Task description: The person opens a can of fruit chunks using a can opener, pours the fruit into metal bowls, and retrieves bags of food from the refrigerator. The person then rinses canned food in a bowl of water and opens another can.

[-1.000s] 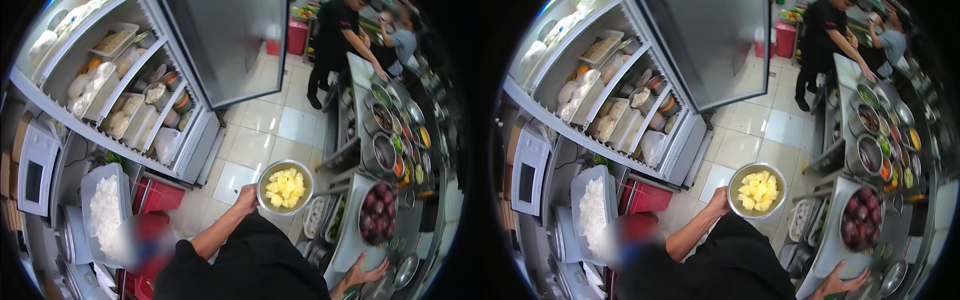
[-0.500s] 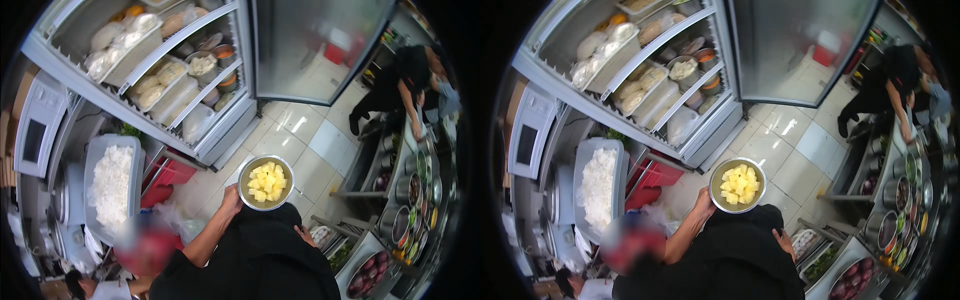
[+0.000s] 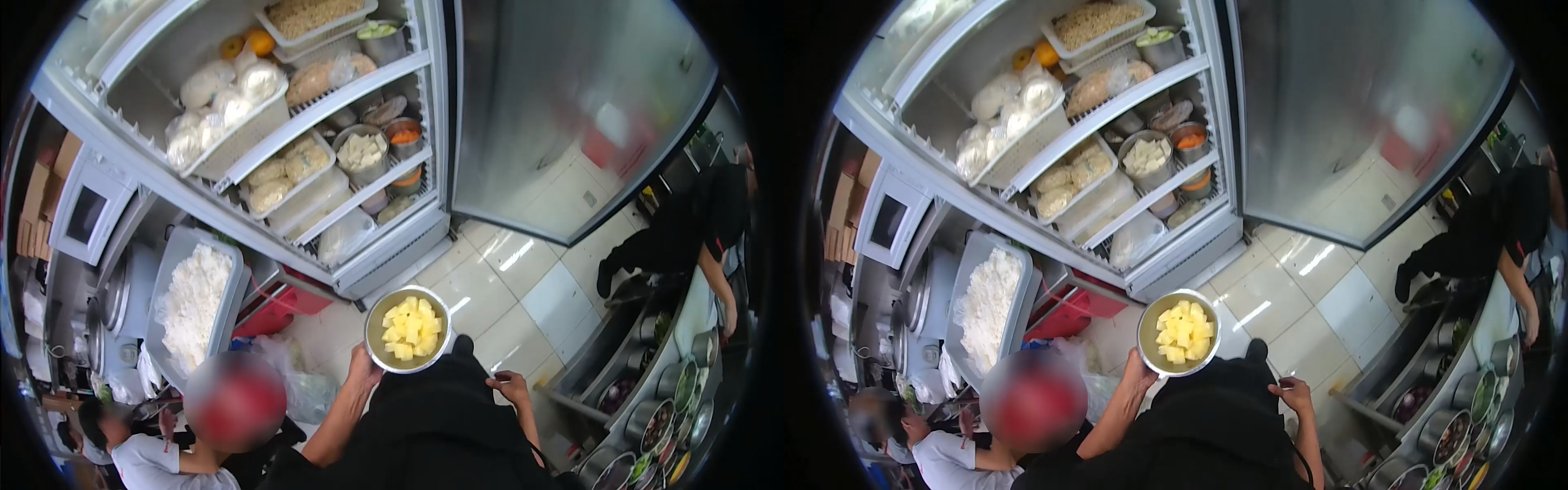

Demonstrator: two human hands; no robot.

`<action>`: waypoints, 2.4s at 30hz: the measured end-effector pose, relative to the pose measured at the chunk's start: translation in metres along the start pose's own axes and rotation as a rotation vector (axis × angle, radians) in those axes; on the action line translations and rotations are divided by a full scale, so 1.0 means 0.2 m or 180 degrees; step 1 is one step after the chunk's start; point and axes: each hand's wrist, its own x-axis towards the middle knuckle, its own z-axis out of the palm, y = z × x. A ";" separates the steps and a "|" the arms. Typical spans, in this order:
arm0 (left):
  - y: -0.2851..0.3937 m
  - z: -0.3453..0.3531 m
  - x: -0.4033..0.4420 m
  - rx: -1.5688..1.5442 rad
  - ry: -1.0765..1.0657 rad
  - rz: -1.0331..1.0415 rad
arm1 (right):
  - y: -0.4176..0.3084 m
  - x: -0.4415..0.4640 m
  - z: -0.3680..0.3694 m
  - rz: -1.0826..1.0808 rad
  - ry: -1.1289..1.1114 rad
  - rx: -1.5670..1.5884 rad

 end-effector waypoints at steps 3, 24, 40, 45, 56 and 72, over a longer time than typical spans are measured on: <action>0.03 0.17 -0.02 0.0005 0.0068 0.0189 | 0.03 0.17 -0.17 -0.0302 0.0513 -0.0162; 0.20 0.43 0.15 -0.0623 0.0389 0.0881 | -3.09 0.42 -0.58 -0.4887 0.0980 -0.0154; 0.57 0.27 0.44 -0.0795 0.0608 0.1179 | -4.07 0.70 -0.26 -0.4558 0.1153 -0.2942; 0.61 0.29 0.46 -0.1018 0.0820 0.1374 | -4.03 0.69 -0.31 -0.5084 0.1217 -0.2367; 0.54 0.36 0.48 -0.1225 0.0938 0.1497 | -4.02 0.42 -0.48 -0.6498 0.1612 -0.1375; 0.57 0.65 0.45 -0.1203 0.0941 0.1597 | -4.72 0.05 -0.13 -0.7204 -0.0054 -0.1203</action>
